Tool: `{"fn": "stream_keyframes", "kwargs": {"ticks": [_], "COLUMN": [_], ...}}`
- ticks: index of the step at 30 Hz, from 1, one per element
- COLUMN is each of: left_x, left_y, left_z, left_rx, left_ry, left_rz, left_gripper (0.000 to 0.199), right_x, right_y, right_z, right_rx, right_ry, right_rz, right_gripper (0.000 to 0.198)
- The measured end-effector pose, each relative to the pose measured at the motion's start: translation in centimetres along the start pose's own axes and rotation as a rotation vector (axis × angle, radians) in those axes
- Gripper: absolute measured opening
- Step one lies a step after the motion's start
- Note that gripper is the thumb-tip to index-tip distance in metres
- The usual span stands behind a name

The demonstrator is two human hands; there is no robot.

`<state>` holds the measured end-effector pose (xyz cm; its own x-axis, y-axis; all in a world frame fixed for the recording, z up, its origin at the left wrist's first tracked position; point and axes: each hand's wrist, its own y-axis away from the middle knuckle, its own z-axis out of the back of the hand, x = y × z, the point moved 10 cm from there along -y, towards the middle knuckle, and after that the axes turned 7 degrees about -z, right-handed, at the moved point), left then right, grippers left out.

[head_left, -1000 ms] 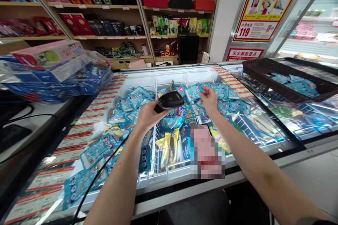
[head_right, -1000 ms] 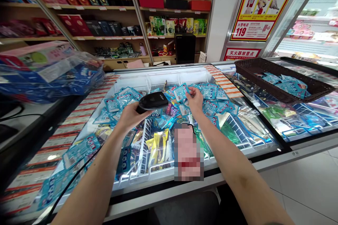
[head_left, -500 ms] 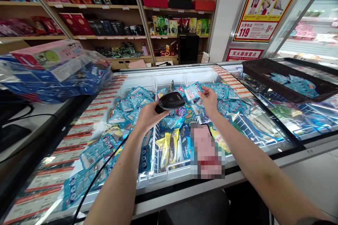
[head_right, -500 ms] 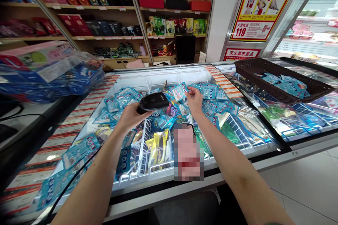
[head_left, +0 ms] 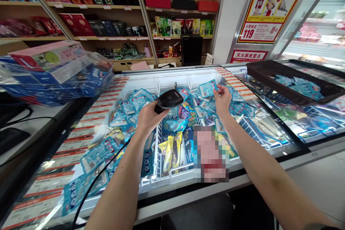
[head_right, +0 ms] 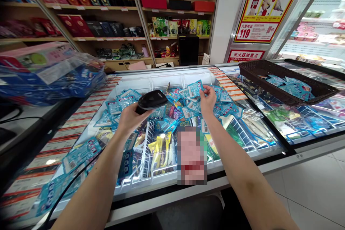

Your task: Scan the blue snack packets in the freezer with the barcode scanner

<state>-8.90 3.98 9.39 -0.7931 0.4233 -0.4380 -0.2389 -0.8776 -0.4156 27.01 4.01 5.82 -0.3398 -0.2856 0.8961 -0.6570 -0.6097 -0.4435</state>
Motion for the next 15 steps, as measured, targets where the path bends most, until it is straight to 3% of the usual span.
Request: {"fn": "stream_keyframes", "kwargs": {"ticks": [8, 12, 15], "left_x": [0.9, 0.9, 0.9], "left_y": [0.0, 0.1, 0.1], "left_z": [0.5, 0.6, 0.7], "left_rx": [-0.043, -0.048, -0.05], "left_ry": [-0.04, -0.048, -0.043], "left_rz": [0.05, 0.065, 0.069], "left_gripper": [0.051, 0.052, 0.052], "right_x": [0.7, 0.4, 1.2], "right_y": [-0.8, -0.9, 0.0], "right_z": [2.2, 1.2, -0.2], "right_rx": [-0.077, 0.001, 0.082], "right_ry": [0.21, 0.337, 0.52], "right_rz": [0.072, 0.082, 0.19], "right_gripper": [0.022, 0.029, 0.045]}}
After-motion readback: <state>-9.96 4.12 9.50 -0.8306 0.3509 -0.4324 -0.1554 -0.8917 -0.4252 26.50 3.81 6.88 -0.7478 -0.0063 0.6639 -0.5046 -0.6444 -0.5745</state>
